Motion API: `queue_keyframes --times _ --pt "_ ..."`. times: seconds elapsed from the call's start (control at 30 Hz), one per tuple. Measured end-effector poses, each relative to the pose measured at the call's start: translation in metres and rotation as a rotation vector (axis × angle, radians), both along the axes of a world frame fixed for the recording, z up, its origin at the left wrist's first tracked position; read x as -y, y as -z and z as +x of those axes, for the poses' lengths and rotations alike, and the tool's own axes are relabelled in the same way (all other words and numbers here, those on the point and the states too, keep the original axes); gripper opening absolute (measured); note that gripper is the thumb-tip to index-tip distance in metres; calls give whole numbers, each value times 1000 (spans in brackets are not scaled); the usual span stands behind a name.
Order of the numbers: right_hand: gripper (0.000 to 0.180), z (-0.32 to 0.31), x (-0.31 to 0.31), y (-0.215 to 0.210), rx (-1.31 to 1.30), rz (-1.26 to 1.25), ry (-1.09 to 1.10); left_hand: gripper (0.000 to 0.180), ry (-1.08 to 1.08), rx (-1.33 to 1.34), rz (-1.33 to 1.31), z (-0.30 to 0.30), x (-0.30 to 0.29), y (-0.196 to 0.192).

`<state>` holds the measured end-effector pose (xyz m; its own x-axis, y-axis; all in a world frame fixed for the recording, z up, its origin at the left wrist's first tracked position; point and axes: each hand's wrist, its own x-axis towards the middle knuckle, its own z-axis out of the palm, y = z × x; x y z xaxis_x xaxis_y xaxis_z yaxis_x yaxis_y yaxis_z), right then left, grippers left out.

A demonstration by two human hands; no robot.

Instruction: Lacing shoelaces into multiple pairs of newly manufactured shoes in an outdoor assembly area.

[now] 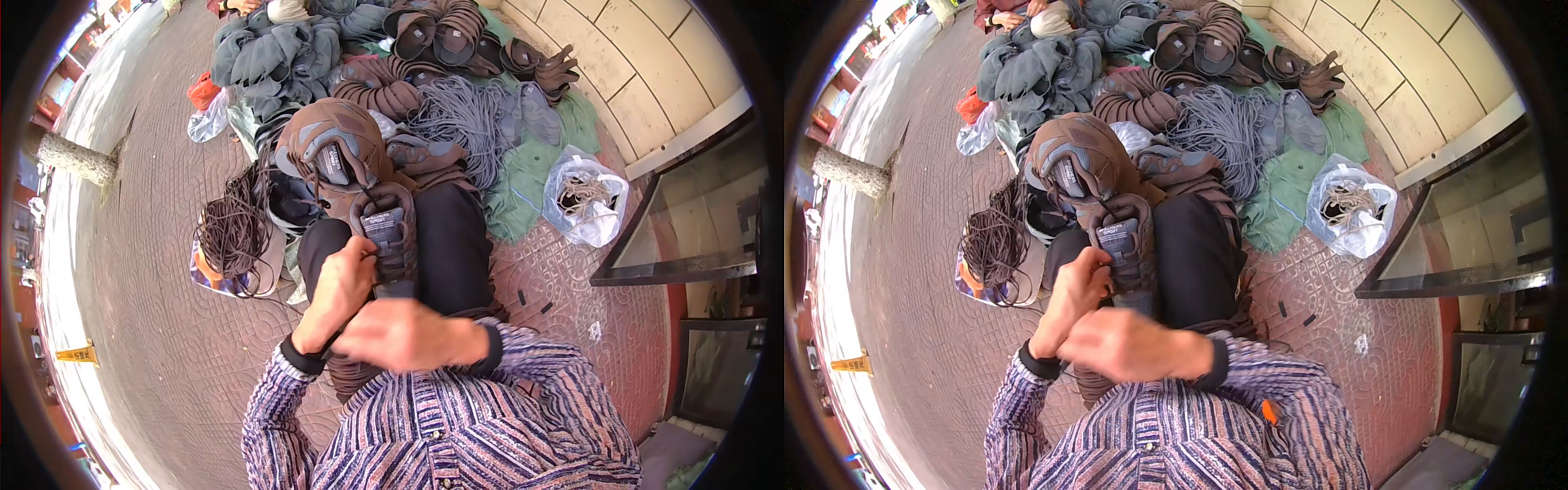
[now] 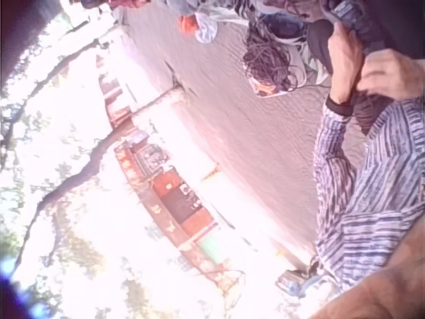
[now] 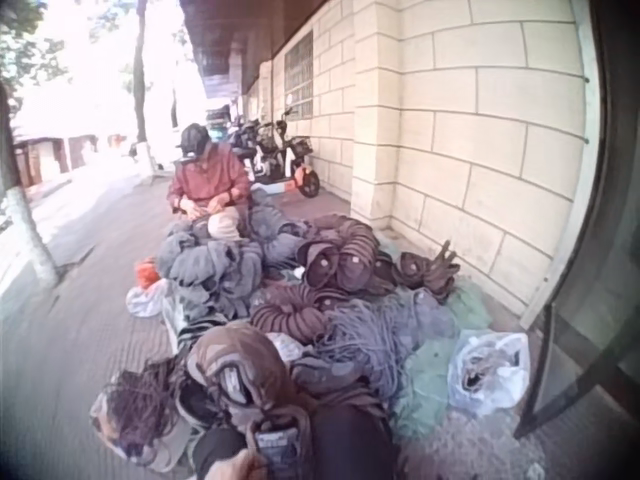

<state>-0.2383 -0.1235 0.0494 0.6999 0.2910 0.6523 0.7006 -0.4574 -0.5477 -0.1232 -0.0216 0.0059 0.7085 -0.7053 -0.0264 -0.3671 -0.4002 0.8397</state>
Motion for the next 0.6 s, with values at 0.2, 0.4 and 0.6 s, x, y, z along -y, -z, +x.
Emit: queue_keyframes --times 0.2,0.4,0.6 --pt "8 -15 94 49 -445 233 683 17 -234 363 469 63 -76 9" --pt "9 12 84 56 -288 95 576 29 28 616 5 0 -2 -9" --pt "12 28 85 61 -387 -267 466 14 133 555 -5 0 1 3"
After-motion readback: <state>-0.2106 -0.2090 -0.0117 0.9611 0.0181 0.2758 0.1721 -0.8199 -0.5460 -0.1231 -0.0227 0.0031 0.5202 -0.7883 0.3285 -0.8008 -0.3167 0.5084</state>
